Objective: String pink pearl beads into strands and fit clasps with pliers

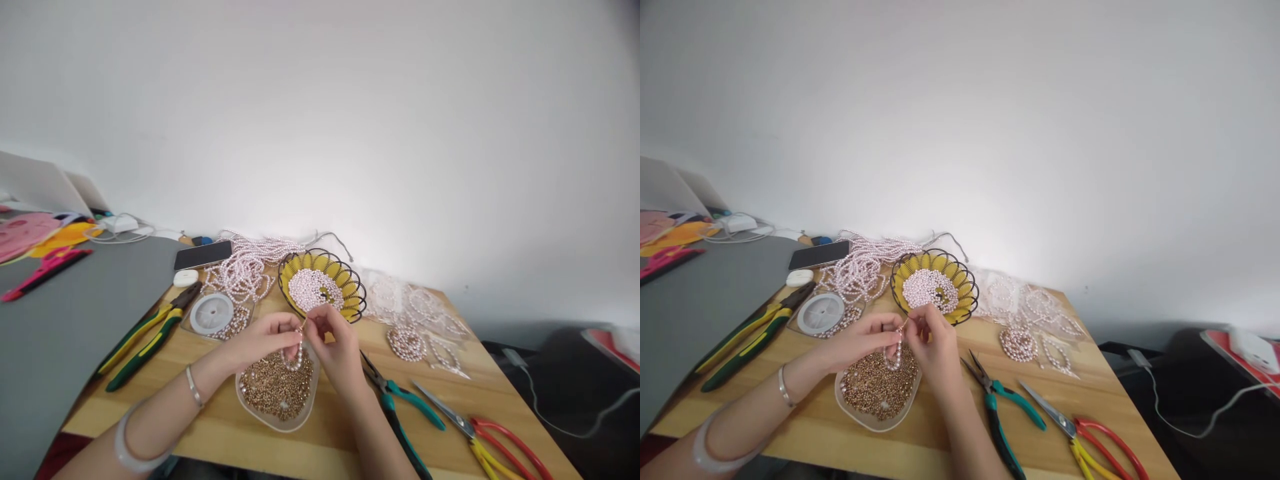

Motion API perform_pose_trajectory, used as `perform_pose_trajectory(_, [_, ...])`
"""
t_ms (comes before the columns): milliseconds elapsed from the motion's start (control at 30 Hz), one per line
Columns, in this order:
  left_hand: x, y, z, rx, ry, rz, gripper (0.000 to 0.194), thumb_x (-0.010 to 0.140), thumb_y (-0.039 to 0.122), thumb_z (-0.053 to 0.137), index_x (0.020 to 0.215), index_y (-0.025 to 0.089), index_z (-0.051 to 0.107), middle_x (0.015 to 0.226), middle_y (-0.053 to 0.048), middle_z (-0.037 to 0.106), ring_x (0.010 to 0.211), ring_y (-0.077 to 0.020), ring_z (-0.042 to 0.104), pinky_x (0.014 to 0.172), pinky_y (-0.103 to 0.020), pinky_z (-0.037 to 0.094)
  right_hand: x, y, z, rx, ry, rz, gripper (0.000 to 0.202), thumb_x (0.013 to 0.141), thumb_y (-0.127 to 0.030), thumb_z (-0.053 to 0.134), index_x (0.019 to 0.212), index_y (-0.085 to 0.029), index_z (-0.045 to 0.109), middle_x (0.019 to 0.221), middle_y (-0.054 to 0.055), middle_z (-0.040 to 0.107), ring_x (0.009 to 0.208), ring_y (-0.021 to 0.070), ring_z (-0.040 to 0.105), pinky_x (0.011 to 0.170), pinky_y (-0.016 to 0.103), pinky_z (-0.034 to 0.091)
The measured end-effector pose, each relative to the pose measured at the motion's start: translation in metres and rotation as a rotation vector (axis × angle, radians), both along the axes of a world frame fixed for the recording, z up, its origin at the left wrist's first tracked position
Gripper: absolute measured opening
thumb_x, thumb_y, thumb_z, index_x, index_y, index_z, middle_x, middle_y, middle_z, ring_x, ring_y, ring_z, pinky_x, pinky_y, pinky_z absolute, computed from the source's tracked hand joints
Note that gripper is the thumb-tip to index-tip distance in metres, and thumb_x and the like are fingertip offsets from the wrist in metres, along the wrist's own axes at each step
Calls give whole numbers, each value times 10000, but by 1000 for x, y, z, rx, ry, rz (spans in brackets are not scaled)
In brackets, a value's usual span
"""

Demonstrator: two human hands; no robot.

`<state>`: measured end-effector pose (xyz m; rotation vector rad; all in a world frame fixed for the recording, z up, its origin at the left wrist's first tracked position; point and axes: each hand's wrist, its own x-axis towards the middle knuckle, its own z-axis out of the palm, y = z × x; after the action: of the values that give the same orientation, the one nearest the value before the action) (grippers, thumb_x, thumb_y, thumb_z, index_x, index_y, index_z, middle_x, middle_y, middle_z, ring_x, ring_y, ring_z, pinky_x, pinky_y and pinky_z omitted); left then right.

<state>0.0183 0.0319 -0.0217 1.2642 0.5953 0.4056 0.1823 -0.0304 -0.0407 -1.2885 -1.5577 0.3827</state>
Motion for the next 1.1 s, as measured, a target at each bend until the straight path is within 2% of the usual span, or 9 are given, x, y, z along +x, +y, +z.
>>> perform_pose_trajectory(100, [0, 1, 1, -60, -27, 18, 215, 797, 337, 689, 749, 169, 563, 663, 31, 588, 648, -118, 552, 659, -254, 422, 0, -1, 3, 16, -7, 7, 131, 888, -95, 535, 829, -212, 537, 721, -41, 529, 617, 116, 497, 564, 232, 407])
perform_pose_trajectory(200, [-1, 1, 3, -107, -49, 16, 285, 823, 411, 671, 740, 164, 556, 721, -12, 651, 697, -137, 593, 657, -262, 424, -1, -1, 3, 20, -12, 20, 128, 894, -102, 519, 836, -216, 532, 727, -33, 533, 610, 120, 490, 561, 232, 398])
perform_pose_trajectory(300, [-2, 2, 3, -139, -48, 14, 339, 856, 468, 653, 741, 164, 557, 685, -25, 668, 637, -141, 604, 624, -274, 434, -1, -2, 4, 16, -18, 41, 130, 894, -102, 504, 840, -219, 524, 727, -31, 533, 603, 122, 477, 556, 231, 392])
perform_pose_trajectory(467, [-5, 6, 0, -163, -67, 46, 262, 837, 386, 663, 730, 161, 582, 613, -6, 646, 550, -123, 586, 569, -255, 454, -2, -3, 6, -16, -45, 123, 110, 903, -118, 519, 869, -220, 542, 723, -31, 563, 600, 120, 490, 555, 225, 403])
perform_pose_trajectory(633, [-6, 11, 1, -161, -100, 130, 224, 823, 348, 676, 728, 158, 604, 577, 5, 628, 510, -112, 569, 512, -231, 456, -1, -2, 8, -67, -90, 196, 127, 930, -110, 498, 899, -206, 575, 766, -7, 579, 646, 133, 527, 597, 237, 427])
perform_pose_trajectory(800, [-8, 15, 2, -146, -157, 252, 326, 846, 438, 702, 721, 156, 598, 561, 26, 614, 455, -72, 522, 463, -188, 409, -2, -2, 5, -123, -167, 299, 161, 922, -65, 549, 937, -200, 634, 779, -11, 616, 649, 133, 561, 617, 233, 450])
perform_pose_trajectory(933, [-9, 17, 0, -159, -186, 336, 342, 795, 459, 767, 758, 149, 625, 642, 7, 671, 532, -86, 597, 498, -181, 451, -7, -1, 0, -142, -243, 415, 219, 890, -11, 611, 928, -216, 679, 899, 9, 700, 814, 158, 666, 744, 245, 521])
perform_pose_trajectory(1100, [-5, 17, -2, -190, -206, 419, 321, 743, 404, 840, 845, 132, 703, 813, -50, 760, 707, -129, 694, 649, -214, 550, -20, -2, -6, -88, -343, 494, 193, 902, -52, 637, 971, -210, 724, 975, 46, 739, 929, 198, 678, 837, 310, 549])
